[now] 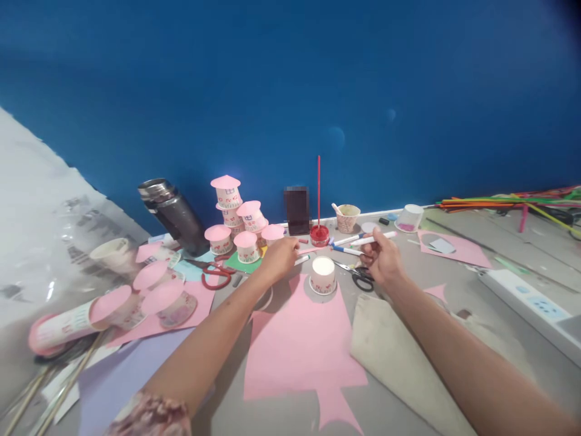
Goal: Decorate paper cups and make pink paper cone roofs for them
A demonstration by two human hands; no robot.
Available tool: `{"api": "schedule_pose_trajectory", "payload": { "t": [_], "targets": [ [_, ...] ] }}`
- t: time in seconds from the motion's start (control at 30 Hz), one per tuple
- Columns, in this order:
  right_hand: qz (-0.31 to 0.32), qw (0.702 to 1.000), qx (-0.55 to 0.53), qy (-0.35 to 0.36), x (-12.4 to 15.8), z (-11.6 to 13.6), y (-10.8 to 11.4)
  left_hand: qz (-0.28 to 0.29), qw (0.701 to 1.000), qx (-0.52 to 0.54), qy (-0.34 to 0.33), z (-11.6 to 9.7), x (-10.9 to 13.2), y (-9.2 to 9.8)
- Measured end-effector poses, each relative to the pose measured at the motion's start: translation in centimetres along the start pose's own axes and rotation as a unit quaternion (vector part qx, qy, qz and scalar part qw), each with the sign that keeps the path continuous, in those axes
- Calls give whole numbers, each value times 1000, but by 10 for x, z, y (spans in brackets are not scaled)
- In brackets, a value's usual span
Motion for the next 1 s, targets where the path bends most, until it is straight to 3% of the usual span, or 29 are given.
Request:
{"api": "schedule_pose_trajectory", "payload": {
  "t": [0.13,0.33,0.43,0.6,0.7,1.0],
  "targets": [
    [6,1000,3,3,-1,-1,-1,84,996,-38,8,-6,-6,-14],
    [8,1000,6,-8,-2,-2,0,100,994,-33,5,-11,0,-13],
    [7,1000,12,-16,-3,-4,2,77,997,11,3,-7,4,6],
    [-4,1000,15,-21,-4,-6,5,19,996,89,8,12,13,54],
    [-7,1000,12,-26,-4,-6,5,-4,995,101,15,19,18,67],
    [-9,1000,10,-25,-3,1,3,30,994,101,27,7,20,47]
  ]
}}
Point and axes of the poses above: each hand's wrist, its own x-axis away from the middle knuckle, its own y-axis out of the back of the hand, z = x × y, the point moved 4 cm from there along -x, towards the middle knuckle
